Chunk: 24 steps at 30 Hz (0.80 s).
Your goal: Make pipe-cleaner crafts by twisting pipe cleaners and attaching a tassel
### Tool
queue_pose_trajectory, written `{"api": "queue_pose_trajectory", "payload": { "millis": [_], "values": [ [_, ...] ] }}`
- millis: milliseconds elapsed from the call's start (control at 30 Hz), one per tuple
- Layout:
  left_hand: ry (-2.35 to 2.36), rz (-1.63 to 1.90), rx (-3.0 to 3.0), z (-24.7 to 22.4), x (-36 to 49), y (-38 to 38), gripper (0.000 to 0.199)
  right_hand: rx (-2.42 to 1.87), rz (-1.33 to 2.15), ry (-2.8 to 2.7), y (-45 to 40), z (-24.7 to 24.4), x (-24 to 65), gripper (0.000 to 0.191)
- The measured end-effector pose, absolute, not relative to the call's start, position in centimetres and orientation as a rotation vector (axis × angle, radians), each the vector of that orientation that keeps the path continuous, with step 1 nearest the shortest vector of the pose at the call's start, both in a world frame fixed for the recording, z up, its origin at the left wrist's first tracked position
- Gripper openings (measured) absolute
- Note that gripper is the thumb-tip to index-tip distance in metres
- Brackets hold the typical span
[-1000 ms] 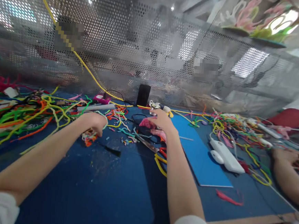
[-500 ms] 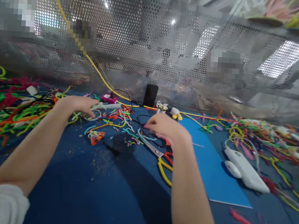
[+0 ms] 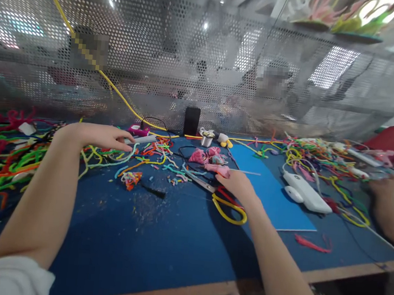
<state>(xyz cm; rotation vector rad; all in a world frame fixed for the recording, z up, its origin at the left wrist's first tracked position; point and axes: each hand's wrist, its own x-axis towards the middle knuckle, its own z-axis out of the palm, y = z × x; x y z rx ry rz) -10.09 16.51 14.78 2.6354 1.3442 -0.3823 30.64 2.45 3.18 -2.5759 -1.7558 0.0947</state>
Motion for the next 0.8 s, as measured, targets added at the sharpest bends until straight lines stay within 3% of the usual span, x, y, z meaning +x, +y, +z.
{"api": "queue_pose_trajectory", "payload": {
  "millis": [800],
  "values": [
    [1.425, -0.474, 2.474, 14.7, -10.8, 17.2, 0.08, -2.628, -0.114, -1.656, 3.2, 2.8, 31.5, 0.042]
  ]
}}
